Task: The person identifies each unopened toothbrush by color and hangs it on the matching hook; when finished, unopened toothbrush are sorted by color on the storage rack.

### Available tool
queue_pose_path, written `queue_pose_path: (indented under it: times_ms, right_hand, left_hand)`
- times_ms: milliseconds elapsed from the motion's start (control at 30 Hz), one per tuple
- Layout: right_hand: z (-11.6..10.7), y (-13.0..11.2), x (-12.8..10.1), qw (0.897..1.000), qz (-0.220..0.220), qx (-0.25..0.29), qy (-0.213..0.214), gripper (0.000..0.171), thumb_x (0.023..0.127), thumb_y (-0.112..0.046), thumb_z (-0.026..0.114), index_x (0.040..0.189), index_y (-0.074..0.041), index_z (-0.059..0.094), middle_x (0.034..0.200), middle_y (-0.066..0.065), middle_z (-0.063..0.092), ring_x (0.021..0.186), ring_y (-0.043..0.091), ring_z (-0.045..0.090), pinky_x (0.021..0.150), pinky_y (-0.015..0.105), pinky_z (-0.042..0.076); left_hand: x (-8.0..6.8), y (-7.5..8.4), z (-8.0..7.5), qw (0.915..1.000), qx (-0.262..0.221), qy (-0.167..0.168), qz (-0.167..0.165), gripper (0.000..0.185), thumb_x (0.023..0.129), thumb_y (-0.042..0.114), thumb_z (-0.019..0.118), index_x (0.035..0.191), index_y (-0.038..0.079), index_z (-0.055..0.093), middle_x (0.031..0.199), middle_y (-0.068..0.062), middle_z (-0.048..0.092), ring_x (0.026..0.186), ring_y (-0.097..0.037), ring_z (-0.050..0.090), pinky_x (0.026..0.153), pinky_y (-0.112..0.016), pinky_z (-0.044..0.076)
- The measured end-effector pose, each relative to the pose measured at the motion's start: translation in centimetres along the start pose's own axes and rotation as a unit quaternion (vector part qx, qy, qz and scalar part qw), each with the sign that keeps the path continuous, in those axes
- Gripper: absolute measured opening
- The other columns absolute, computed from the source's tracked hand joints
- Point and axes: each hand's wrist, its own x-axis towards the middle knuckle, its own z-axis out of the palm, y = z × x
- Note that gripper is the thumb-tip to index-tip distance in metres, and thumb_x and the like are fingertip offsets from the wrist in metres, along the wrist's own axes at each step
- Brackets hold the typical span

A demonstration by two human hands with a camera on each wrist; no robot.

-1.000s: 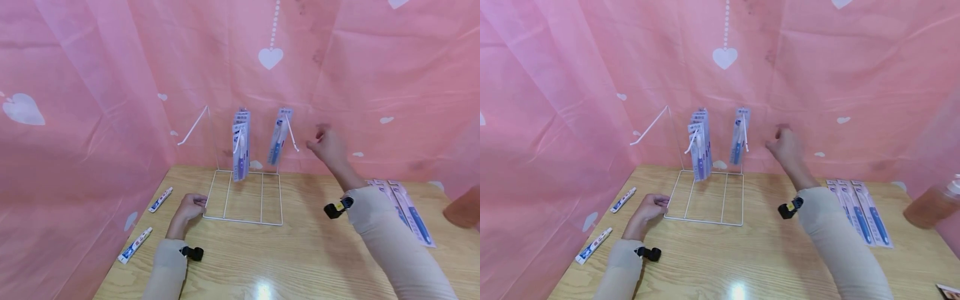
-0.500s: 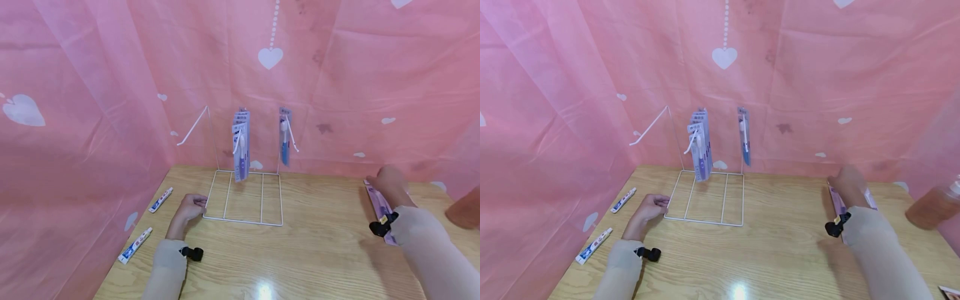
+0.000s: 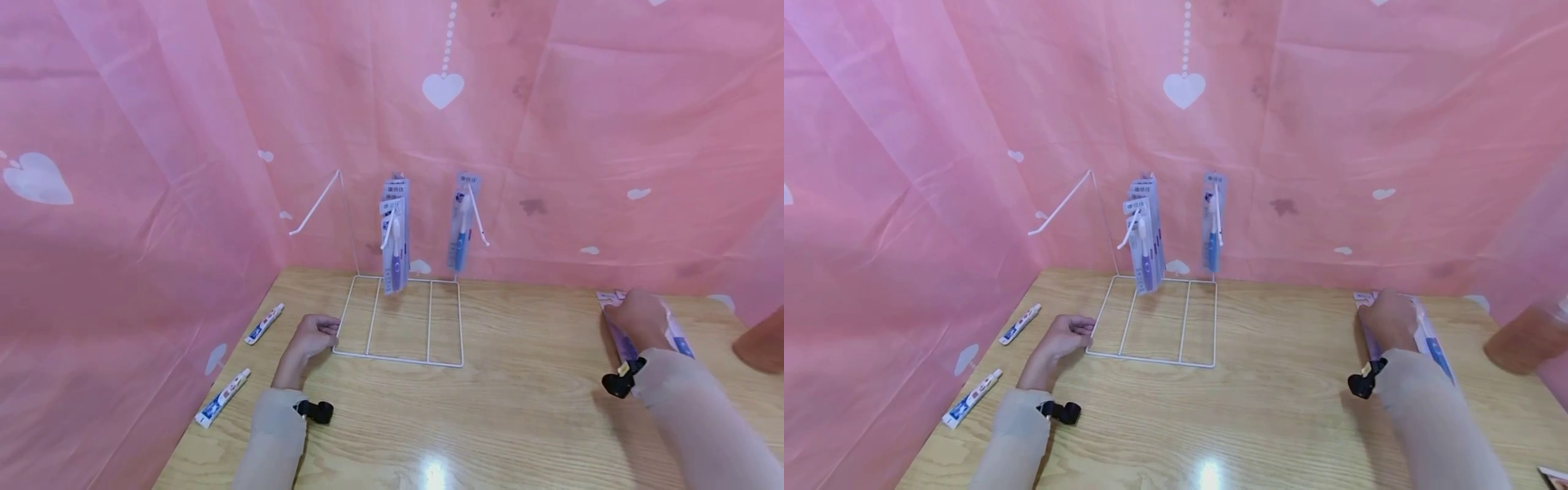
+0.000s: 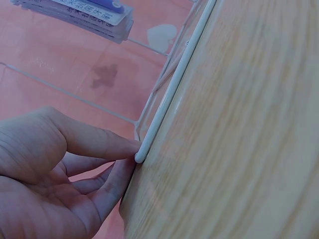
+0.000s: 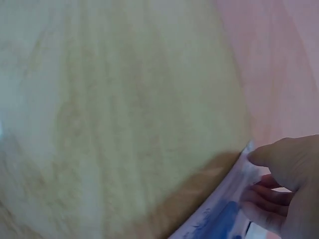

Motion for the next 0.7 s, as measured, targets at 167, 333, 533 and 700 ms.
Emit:
queue_pose_path:
  times_ms: [167,333,533,700]
  right_hand:
    - [0.9,0.2,0.2,1.000,-0.002,-0.001,-0.002,0.023,0.083,-0.015,0.055,0.072,0.006,0.055,0.068,0.019,0.054,0.062,0.034,0.052,0.045,0.039,0.043]
    - [0.3,-0.5,-0.2,0.998,-0.057,-0.012,0.040,0.022,0.081,-0.012,0.052,0.060,-0.005,0.046,0.059,0.011,0.049,0.055,0.030,0.047,0.042,0.039,0.038]
    - [-2.1,-3.0,-1.4,0.991,-0.100,0.000,0.084,0.032,0.083,-0.015,0.051,0.054,-0.010,0.041,0.049,0.004,0.045,0.044,0.023,0.047,0.038,0.036,0.035]
    - [-4.3,-6.5,-3.3,0.986,-0.121,0.027,0.109,0.033,0.090,-0.018,0.054,0.060,-0.003,0.052,0.050,0.005,0.048,0.043,0.020,0.046,0.038,0.033,0.034]
  left_hand:
    - [0.0,-0.2,-0.2,0.9999,-0.007,-0.004,0.011,0.042,0.071,-0.017,0.064,0.112,-0.011,0.068,0.095,-0.015,0.068,0.086,-0.023,0.062,0.077,-0.029,0.054]
    - [0.0,-0.2,-0.2,0.9998,-0.010,-0.001,0.015,0.041,0.070,-0.018,0.065,0.111,-0.012,0.067,0.093,-0.015,0.068,0.084,-0.022,0.062,0.074,-0.027,0.053]
    - [-0.1,-0.2,-0.2,0.9997,-0.008,-0.001,0.023,0.041,0.070,-0.018,0.064,0.111,-0.013,0.067,0.093,-0.016,0.068,0.084,-0.022,0.062,0.074,-0.027,0.053]
    - [-0.2,-0.1,-0.1,0.9998,-0.009,-0.002,0.019,0.042,0.070,-0.018,0.064,0.111,-0.012,0.067,0.093,-0.015,0.068,0.084,-0.022,0.062,0.075,-0.027,0.053]
